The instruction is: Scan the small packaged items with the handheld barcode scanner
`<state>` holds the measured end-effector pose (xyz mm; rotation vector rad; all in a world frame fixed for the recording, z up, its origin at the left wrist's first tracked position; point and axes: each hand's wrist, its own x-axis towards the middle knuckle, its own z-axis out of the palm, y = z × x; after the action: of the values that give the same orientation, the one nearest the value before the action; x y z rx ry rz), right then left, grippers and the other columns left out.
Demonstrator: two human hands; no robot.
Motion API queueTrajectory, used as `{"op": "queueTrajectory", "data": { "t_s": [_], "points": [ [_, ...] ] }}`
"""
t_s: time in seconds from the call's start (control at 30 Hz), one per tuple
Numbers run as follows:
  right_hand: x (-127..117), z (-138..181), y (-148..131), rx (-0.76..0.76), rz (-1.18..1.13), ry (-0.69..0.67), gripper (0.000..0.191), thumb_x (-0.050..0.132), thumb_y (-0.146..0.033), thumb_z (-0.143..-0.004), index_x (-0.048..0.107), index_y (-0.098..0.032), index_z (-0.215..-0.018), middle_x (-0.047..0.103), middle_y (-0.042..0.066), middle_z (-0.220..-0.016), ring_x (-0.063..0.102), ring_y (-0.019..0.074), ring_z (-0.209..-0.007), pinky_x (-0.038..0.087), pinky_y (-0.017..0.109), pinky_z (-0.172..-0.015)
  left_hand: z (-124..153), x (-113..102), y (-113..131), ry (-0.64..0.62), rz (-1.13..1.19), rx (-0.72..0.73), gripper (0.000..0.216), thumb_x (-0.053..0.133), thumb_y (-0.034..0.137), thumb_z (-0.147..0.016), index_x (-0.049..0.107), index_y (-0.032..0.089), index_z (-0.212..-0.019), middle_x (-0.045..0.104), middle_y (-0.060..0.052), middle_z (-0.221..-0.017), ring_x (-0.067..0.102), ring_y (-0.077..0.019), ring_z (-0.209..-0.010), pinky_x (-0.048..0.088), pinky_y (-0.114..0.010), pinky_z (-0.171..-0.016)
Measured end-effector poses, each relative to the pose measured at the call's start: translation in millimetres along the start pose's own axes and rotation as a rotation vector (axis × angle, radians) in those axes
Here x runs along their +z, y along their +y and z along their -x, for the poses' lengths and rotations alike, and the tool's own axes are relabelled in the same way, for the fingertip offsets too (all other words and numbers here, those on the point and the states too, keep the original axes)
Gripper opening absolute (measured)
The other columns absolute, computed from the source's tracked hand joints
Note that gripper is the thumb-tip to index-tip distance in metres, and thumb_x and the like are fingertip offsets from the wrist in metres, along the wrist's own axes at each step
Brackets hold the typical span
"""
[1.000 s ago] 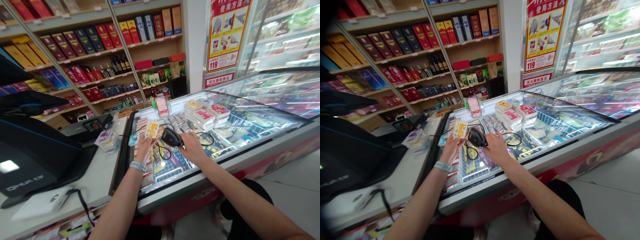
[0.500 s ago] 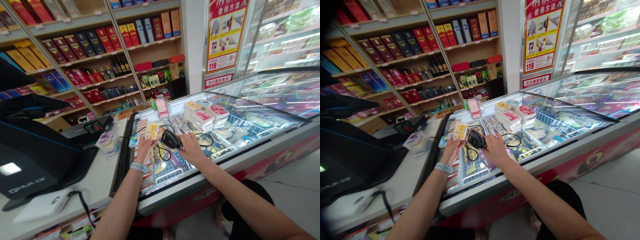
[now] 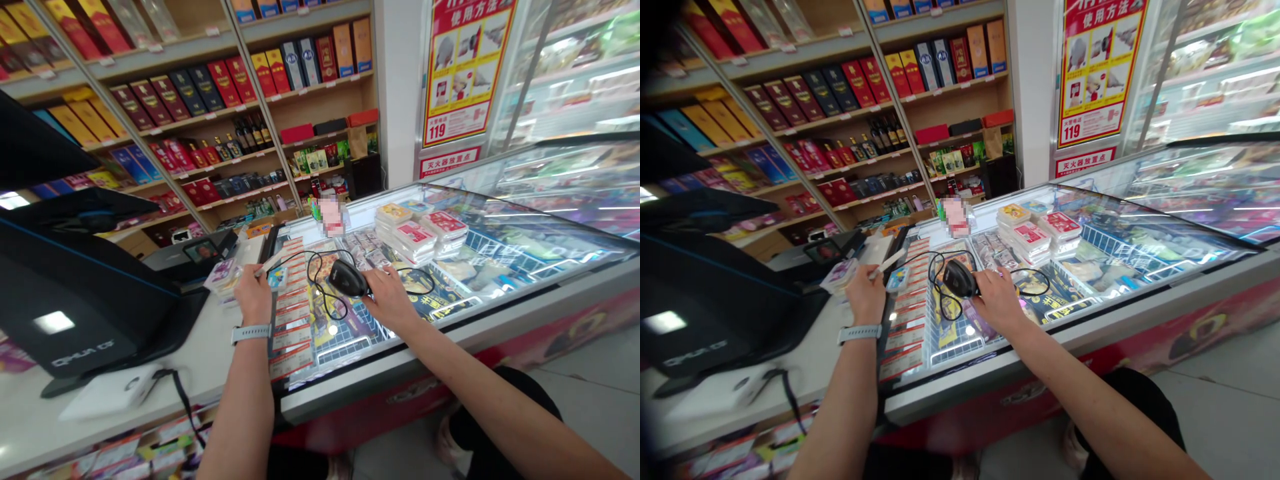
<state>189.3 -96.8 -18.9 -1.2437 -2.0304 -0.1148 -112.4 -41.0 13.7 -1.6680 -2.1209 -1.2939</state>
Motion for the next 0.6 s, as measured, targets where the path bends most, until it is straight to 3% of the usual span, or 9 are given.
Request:
{"op": "queueTrajectory", "data": {
  "t_s": [0.07,0.43,0.6],
  "points": [
    [0,0,1,-0.001,0.002,-0.002,0.026,0.053,-0.014,-0.079,0.056,-0.017,-0.105,0.064,0.008,-0.097,0.057,0.0243,-0.096,0.029,0.042,-0.099,-3,-4,-7,-0.025,-0.152,0.050,0.022,0.051,0.020,-0.079,0.066,0.018,-0.095,0.068,-0.009,-0.084,0.062,-0.0259,-0.081,0.045,-0.040,-0.080],
    [-4,0,1,0.004,-0.012,0.005,0.025,0.052,-0.013,-0.078,0.056,-0.016,-0.103,0.065,0.009,-0.096,0.057,0.0243,-0.095,0.029,0.042,-0.099,3,12,-18,-0.108,-0.302,0.127,0.026,0.050,0.008,-0.069,0.069,0.015,-0.085,0.066,-0.012,-0.077,0.058,-0.0250,-0.077,0.045,-0.040,-0.077],
    [-6,1,0,0.009,-0.013,0.012,0.027,0.053,-0.013,-0.078,0.055,-0.016,-0.105,0.064,0.008,-0.097,0.056,0.0242,-0.097,0.029,0.042,-0.099,10,17,2,-0.158,-0.287,0.224,0.035,0.047,0.008,-0.074,0.068,0.016,-0.100,0.067,-0.016,-0.100,0.058,-0.0312,-0.096,0.043,-0.047,-0.086]
  ]
}}
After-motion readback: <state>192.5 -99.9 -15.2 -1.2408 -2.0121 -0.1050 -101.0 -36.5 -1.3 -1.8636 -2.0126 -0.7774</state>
